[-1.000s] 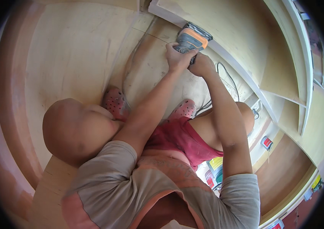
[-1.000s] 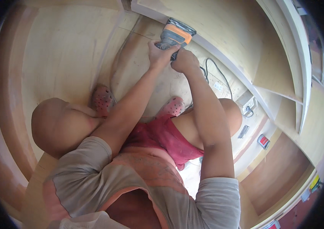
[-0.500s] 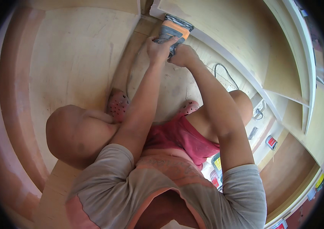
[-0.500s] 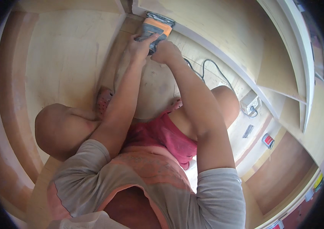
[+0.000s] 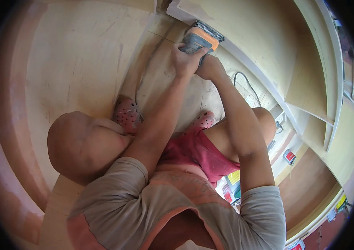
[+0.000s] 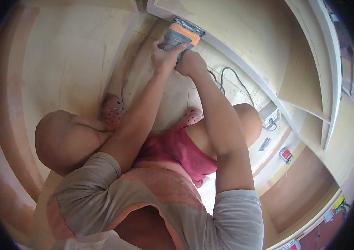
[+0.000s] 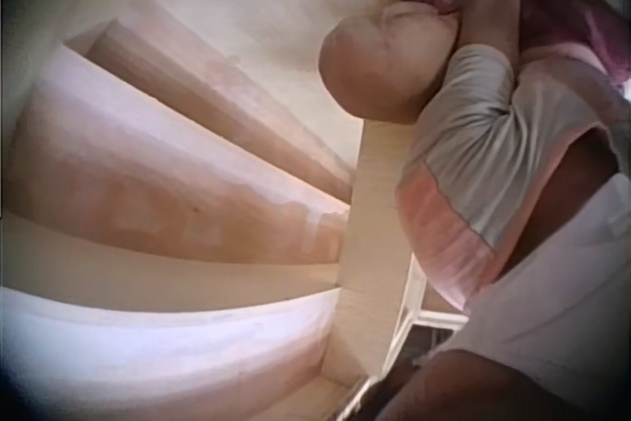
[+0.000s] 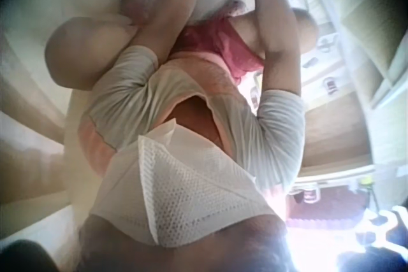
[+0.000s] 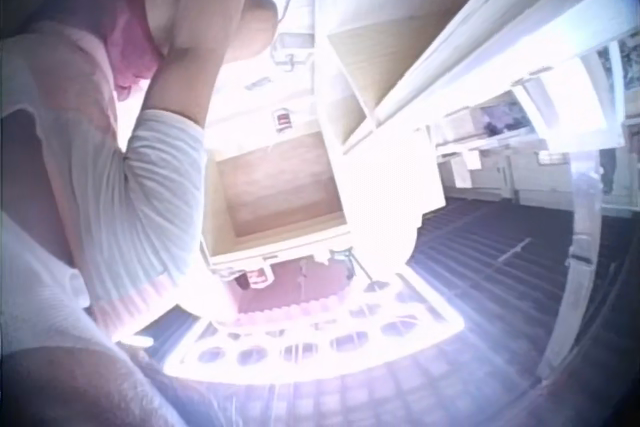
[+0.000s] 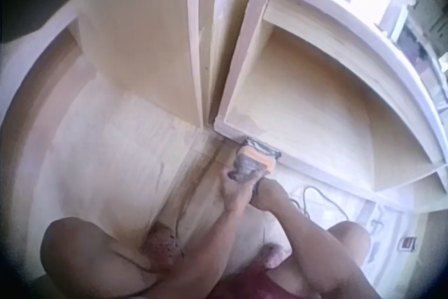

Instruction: The person uses an electric sander and a sanding block to smooth the inner surfaces of a wooden shelving unit, alternating between the tools and wiping the dust away by hand.

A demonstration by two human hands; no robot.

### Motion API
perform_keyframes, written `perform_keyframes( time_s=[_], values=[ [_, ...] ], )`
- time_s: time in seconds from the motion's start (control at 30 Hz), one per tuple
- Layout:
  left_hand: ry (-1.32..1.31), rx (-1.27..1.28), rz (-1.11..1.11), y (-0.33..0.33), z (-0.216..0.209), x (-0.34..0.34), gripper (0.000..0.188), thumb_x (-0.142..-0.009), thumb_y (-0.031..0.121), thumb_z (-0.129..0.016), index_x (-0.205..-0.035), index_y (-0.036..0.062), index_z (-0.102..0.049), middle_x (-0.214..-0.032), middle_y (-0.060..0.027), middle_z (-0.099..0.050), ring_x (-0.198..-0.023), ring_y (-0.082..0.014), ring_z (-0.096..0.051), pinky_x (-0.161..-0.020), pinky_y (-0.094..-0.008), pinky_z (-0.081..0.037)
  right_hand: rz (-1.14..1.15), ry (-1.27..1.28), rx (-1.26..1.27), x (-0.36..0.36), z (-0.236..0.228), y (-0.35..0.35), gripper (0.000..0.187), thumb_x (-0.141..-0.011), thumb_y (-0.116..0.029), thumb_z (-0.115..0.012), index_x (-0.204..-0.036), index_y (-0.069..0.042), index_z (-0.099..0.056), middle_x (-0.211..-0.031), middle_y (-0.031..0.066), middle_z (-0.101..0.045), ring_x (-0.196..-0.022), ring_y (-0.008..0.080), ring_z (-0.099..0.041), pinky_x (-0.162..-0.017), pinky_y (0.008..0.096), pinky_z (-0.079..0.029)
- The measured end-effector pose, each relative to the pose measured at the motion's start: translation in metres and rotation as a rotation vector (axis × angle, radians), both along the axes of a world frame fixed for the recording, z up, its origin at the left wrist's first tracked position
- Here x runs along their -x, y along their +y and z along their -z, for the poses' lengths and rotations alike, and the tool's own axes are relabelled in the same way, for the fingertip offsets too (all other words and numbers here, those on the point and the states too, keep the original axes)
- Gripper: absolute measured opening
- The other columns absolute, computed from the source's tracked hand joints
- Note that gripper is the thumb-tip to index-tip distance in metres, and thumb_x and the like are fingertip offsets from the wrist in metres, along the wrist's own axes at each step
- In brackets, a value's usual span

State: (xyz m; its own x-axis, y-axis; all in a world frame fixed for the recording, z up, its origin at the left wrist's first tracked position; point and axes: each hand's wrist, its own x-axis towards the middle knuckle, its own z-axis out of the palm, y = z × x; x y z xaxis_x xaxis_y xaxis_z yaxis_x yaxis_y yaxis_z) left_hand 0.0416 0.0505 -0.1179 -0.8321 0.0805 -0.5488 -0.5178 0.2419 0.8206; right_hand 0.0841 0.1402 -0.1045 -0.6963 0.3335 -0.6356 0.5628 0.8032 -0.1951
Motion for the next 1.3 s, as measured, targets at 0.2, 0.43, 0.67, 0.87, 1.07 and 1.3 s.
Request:
perform_keyframes(
  time_s=[0.2,0.43,0.67,0.87,1.07,1.3],
  values=[
    [0.071,0.086,-0.001,-0.014,0.006,0.026,0.081,-0.053,0.033,-0.09,-0.112,-0.0042,-0.048,-0.111,-0.0236,-0.057,-0.099,-0.0302,-0.06,-0.083,-0.0377,-0.05,0.012,-0.009,0.073,0.026,0.005,-0.012,0.036,-0.069,-0.028,-0.068,-0.091,0.001,-0.067,-0.089,0.021,-0.068,-0.086,0.0343,-0.066,-0.077,0.0417,-0.053],
    [0.142,0.037,-0.068,-0.037,0.022,0.064,0.082,-0.052,0.034,-0.09,-0.112,-0.0031,-0.049,-0.11,-0.0215,-0.057,-0.097,-0.0298,-0.06,-0.083,-0.0369,-0.05,-0.015,0.131,0.096,0.062,0.006,-0.039,0.032,-0.069,-0.024,-0.067,-0.089,0.001,-0.068,-0.091,0.0214,-0.067,-0.087,0.0347,-0.066,-0.078,0.0423,-0.053],
    [0.138,-0.046,-0.077,-0.045,0.025,0.081,0.083,-0.052,0.029,-0.091,-0.113,-0.006,-0.049,-0.109,-0.0212,-0.059,-0.095,-0.0272,-0.061,-0.081,-0.0351,-0.051,0.02,0.098,0.132,0.076,0.015,-0.048,0.036,-0.07,-0.025,-0.067,-0.095,0.001,-0.066,-0.095,0.0211,-0.067,-0.092,0.0348,-0.065,-0.081,0.0425,-0.052],
    [0.008,-0.038,-0.04,-0.017,0.018,0.029,0.082,-0.052,0.03,-0.091,-0.111,-0.0074,-0.049,-0.108,-0.0228,-0.059,-0.095,-0.0271,-0.061,-0.082,-0.035,-0.051,0.069,0.053,0.102,0.025,0.013,-0.015,0.036,-0.069,-0.026,-0.068,-0.097,-0.004,-0.067,-0.097,0.0194,-0.067,-0.093,0.0338,-0.065,-0.081,0.0418,-0.052],
    [-0.033,-0.036,0.066,0.018,0.012,-0.022,0.088,-0.053,0.033,-0.091,-0.114,-0.0082,-0.042,-0.108,-0.023,-0.057,-0.092,-0.0269,-0.061,-0.076,-0.0354,-0.053,0.017,-0.094,0.008,-0.021,0.001,0.018,0.038,-0.067,-0.027,-0.071,-0.098,-0.006,-0.068,-0.097,0.0184,-0.068,-0.092,0.0327,-0.065,-0.08,0.041,-0.053],
    [0.044,0.026,0.048,0.009,0.004,-0.003,0.083,-0.054,0.032,-0.091,-0.111,-0.0086,-0.046,-0.106,-0.0243,-0.059,-0.091,-0.0286,-0.063,-0.078,-0.036,-0.053,0.005,-0.044,0.028,-0.004,0.008,0.011,0.04,-0.064,-0.025,-0.073,-0.095,-0.001,-0.067,-0.096,0.0191,-0.068,-0.092,0.0322,-0.066,-0.08,0.0395,-0.053]
  ],
)
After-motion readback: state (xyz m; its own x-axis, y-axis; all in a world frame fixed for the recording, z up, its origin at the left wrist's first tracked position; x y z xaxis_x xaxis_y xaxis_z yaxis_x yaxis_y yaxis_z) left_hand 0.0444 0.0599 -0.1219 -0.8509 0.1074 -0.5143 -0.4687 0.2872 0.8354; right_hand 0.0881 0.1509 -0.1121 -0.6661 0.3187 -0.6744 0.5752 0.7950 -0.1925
